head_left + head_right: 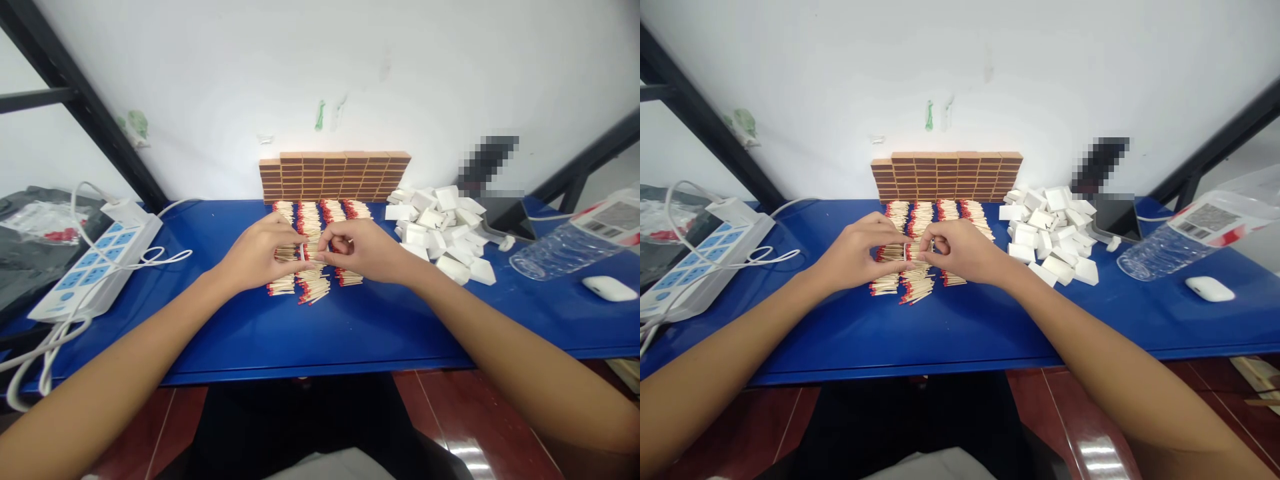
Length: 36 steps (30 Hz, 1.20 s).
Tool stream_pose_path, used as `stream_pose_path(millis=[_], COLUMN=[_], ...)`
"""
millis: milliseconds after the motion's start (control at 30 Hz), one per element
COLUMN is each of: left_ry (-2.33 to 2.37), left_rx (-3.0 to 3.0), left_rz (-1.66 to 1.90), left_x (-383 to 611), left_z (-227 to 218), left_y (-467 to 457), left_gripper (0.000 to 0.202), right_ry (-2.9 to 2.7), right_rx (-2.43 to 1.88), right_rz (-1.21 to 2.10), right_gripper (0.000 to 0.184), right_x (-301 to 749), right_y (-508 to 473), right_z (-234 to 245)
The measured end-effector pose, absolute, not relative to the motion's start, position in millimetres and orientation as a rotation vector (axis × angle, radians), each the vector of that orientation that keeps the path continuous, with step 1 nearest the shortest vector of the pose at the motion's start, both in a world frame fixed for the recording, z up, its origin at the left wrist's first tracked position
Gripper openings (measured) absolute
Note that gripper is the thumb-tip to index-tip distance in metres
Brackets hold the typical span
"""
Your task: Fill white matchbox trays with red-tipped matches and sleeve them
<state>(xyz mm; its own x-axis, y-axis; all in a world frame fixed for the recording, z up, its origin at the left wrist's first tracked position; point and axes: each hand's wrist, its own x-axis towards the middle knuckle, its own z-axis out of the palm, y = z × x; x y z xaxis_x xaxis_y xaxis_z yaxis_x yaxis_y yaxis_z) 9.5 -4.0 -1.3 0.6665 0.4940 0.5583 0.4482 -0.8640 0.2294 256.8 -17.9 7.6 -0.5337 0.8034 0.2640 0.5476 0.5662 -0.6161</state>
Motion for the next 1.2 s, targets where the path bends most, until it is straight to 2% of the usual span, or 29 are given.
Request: stream_pose_path(millis=[167, 533, 1200], left_ry=[0.821, 0.874, 0.863], left_rx=[2.795, 2.804, 2.827], left_rz=[0.965, 0.953, 0.95], left_x=[9, 4, 4], left_z=[-1, -5, -7], left_y=[-3, 2, 4], left_gripper=[0.04, 0.042, 0.043], right_ry=[-2.282, -2.71, -2.664], right_rx=[-1.038, -0.881, -0.916], right_rz=[0.616, 0.881, 0.921], right_gripper=[0.017, 0.01, 0.008], right_x=[257, 259, 260], right_y=[-22, -28, -28], right_z=[13, 16, 16])
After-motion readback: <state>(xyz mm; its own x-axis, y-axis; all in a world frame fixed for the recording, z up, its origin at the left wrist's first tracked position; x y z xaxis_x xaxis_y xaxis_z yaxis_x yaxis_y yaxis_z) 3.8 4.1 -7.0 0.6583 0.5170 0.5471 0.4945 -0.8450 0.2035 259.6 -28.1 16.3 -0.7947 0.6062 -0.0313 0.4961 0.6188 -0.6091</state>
